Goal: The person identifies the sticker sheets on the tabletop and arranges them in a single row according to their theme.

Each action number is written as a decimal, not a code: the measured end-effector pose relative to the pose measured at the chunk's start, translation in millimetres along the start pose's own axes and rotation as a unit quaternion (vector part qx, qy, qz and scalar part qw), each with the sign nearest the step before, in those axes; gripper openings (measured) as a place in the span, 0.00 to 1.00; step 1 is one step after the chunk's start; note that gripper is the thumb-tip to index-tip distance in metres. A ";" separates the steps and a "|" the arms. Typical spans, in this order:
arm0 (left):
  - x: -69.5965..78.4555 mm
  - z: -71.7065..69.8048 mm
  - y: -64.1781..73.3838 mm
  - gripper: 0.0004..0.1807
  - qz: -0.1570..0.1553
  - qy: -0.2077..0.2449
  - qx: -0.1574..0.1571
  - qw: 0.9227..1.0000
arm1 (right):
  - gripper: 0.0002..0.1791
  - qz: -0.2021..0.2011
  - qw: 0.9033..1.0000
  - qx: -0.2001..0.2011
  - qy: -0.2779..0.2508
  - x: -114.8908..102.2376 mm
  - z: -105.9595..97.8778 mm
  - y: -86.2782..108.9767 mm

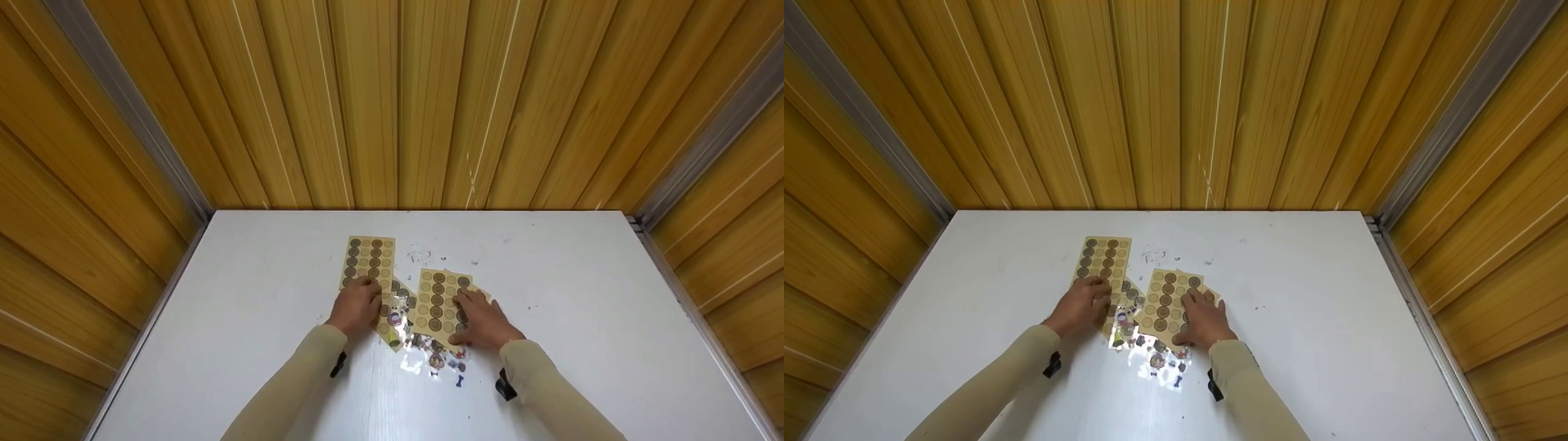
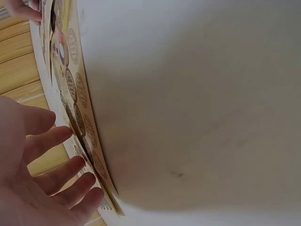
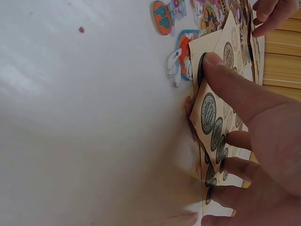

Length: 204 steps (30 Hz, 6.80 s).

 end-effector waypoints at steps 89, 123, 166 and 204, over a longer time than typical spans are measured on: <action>41.1 4.6 -6.7 0.23 -0.061 0.313 -0.130 0.939 | 0.26 -0.105 0.970 0.205 -0.079 -23.1 1.0 9.2; 33.4 -3.8 -2.8 0.12 -0.084 0.434 -0.141 0.886 | 0.07 -0.003 0.933 0.181 -0.311 -4.8 -31.0 2.1; 33.5 -12.2 -1.4 0.12 -0.028 0.408 -0.108 0.906 | 0.16 -0.055 0.930 -0.016 -0.364 -6.3 -31.0 13.4; 59.7 9.1 24.2 0.12 -0.034 0.489 -0.048 0.871 | 0.17 0.051 0.856 0.214 -0.468 0.0 -44.4 7.3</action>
Point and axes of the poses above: each hand's wrist, its own y-axis away from the middle knuckle, its own z-axis out of the palm, x = y × z, the point moved 4 cm from there along -y, towards the middle knuckle, and after that the axes turned 2 degrees about -y, right-handed, at the moved point
